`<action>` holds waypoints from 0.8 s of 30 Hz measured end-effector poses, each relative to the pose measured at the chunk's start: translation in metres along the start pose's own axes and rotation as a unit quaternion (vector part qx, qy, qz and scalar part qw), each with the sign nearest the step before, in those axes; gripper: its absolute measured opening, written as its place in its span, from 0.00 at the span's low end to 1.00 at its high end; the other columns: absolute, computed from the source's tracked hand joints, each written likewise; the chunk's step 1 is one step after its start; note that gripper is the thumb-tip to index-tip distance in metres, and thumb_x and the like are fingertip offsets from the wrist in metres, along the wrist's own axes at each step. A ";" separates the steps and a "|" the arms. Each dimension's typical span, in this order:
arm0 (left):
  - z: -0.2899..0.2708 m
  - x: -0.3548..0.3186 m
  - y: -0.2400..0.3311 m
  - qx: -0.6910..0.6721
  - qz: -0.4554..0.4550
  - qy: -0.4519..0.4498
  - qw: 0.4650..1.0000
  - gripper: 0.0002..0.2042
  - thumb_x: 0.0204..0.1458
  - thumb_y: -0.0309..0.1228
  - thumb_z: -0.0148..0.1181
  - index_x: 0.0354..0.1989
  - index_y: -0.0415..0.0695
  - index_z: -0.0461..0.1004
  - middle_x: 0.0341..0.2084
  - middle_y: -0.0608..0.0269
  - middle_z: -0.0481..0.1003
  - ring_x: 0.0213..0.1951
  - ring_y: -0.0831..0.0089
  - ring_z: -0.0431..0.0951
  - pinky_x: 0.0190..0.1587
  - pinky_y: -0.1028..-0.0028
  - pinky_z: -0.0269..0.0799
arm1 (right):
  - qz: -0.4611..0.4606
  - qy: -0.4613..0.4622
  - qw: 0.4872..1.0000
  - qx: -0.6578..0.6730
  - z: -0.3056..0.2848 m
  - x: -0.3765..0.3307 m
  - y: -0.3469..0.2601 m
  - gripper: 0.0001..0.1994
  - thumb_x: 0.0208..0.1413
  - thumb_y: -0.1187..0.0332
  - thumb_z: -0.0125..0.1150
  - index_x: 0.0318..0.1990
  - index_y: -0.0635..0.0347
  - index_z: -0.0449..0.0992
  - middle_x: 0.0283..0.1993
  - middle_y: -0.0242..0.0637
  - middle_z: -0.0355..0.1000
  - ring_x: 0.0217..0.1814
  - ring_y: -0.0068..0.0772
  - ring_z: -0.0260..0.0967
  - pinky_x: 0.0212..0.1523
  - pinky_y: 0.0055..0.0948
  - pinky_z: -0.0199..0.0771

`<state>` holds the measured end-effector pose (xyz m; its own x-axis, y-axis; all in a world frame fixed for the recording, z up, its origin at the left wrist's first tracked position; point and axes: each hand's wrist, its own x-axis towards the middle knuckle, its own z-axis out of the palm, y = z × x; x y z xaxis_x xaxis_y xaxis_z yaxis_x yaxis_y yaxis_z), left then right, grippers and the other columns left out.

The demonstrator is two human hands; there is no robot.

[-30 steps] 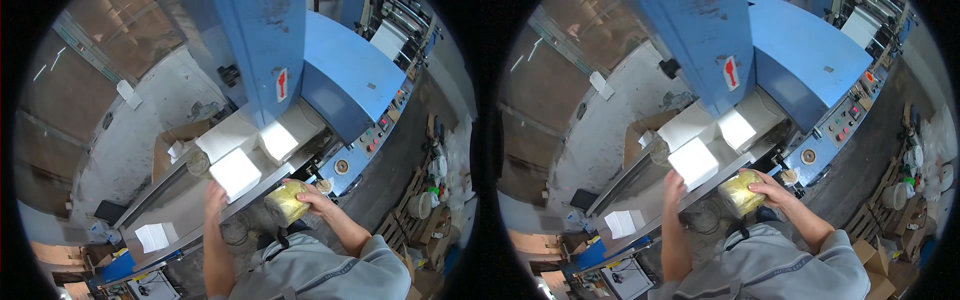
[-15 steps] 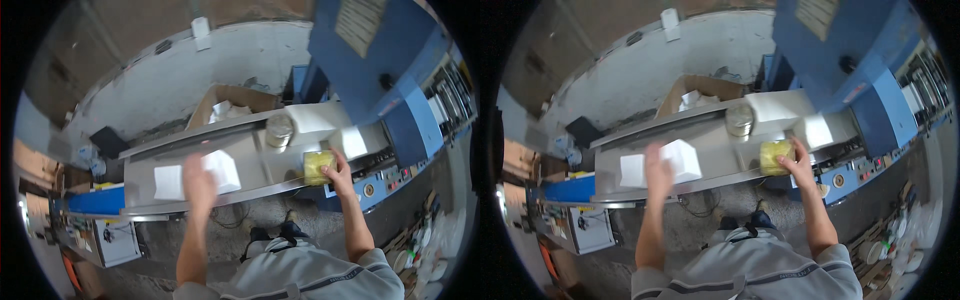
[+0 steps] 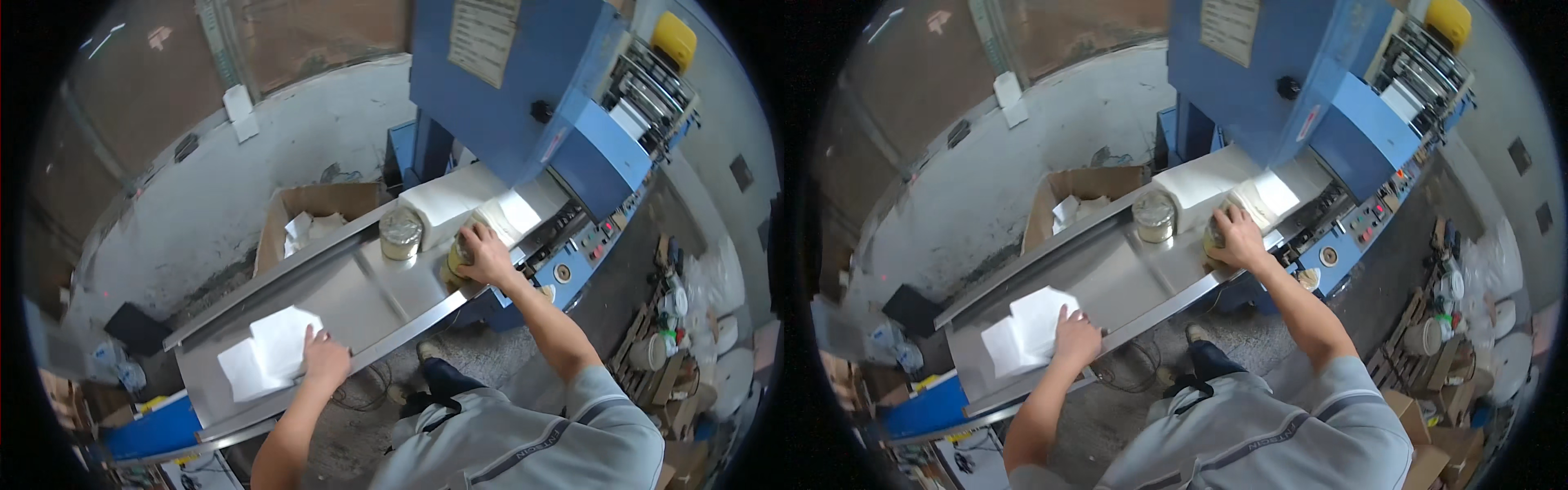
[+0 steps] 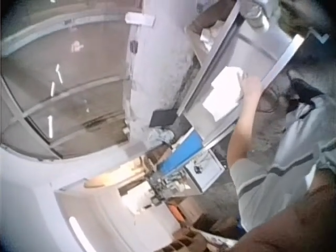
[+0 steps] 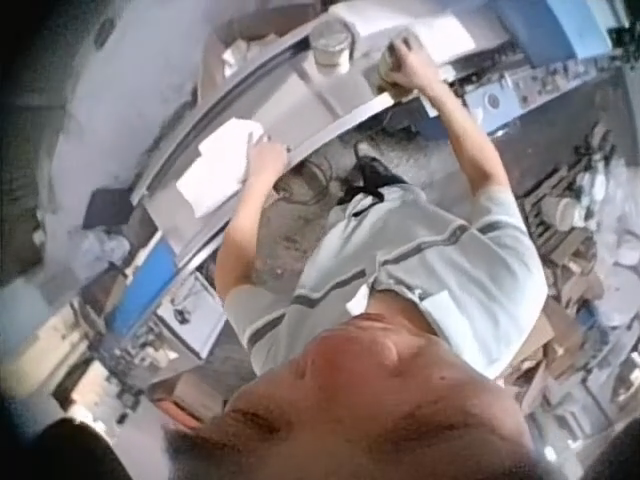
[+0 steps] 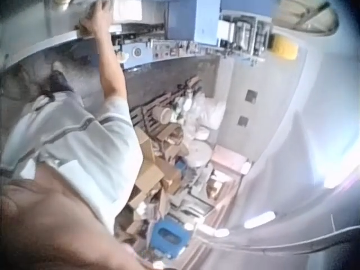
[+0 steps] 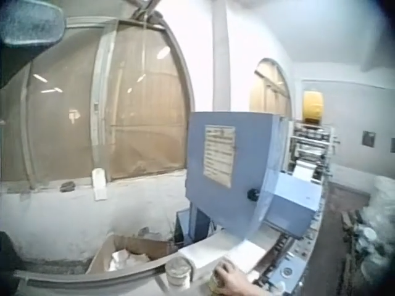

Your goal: Placing stacks of paper napkins from a production machine onto a conveyor belt.

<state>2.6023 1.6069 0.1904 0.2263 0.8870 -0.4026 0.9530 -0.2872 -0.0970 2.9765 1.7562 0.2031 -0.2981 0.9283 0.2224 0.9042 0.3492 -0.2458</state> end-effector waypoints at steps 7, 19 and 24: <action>0.012 -0.030 -0.033 -0.016 -0.085 0.032 0.996 0.19 0.58 0.42 0.50 0.42 0.40 0.81 0.42 0.53 0.80 0.53 0.58 0.74 0.65 0.49 0.52 | -0.006 0.025 1.000 0.014 0.000 -0.001 0.009 0.42 0.32 0.60 0.73 0.61 0.55 0.65 0.59 0.54 0.62 0.60 0.60 0.61 0.59 0.47 0.67; -0.026 0.219 0.136 -0.743 -0.001 0.111 0.660 0.18 0.63 0.40 0.52 0.37 0.34 0.78 0.29 0.61 0.79 0.32 0.76 0.77 0.38 0.75 0.72 | -0.017 0.120 0.988 0.098 -0.040 -0.015 0.030 0.42 0.34 0.63 0.78 0.62 0.55 0.66 0.62 0.53 0.59 0.62 0.61 0.59 0.60 0.49 0.67; -0.071 0.309 0.196 -0.834 0.034 -0.118 0.538 0.20 0.64 0.44 0.51 0.46 0.36 0.73 0.39 0.55 0.79 0.42 0.68 0.80 0.44 0.69 0.75 | 0.016 0.208 0.968 0.139 -0.057 -0.041 0.060 0.45 0.32 0.60 0.82 0.62 0.62 0.67 0.66 0.54 0.61 0.67 0.54 0.61 0.64 0.46 0.63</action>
<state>2.8729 1.8505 0.1118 0.4271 0.7680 -0.4773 -0.1569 0.5828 0.7973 3.0608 1.7317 0.2330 -0.0702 0.8281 0.5561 0.7765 0.3954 -0.4907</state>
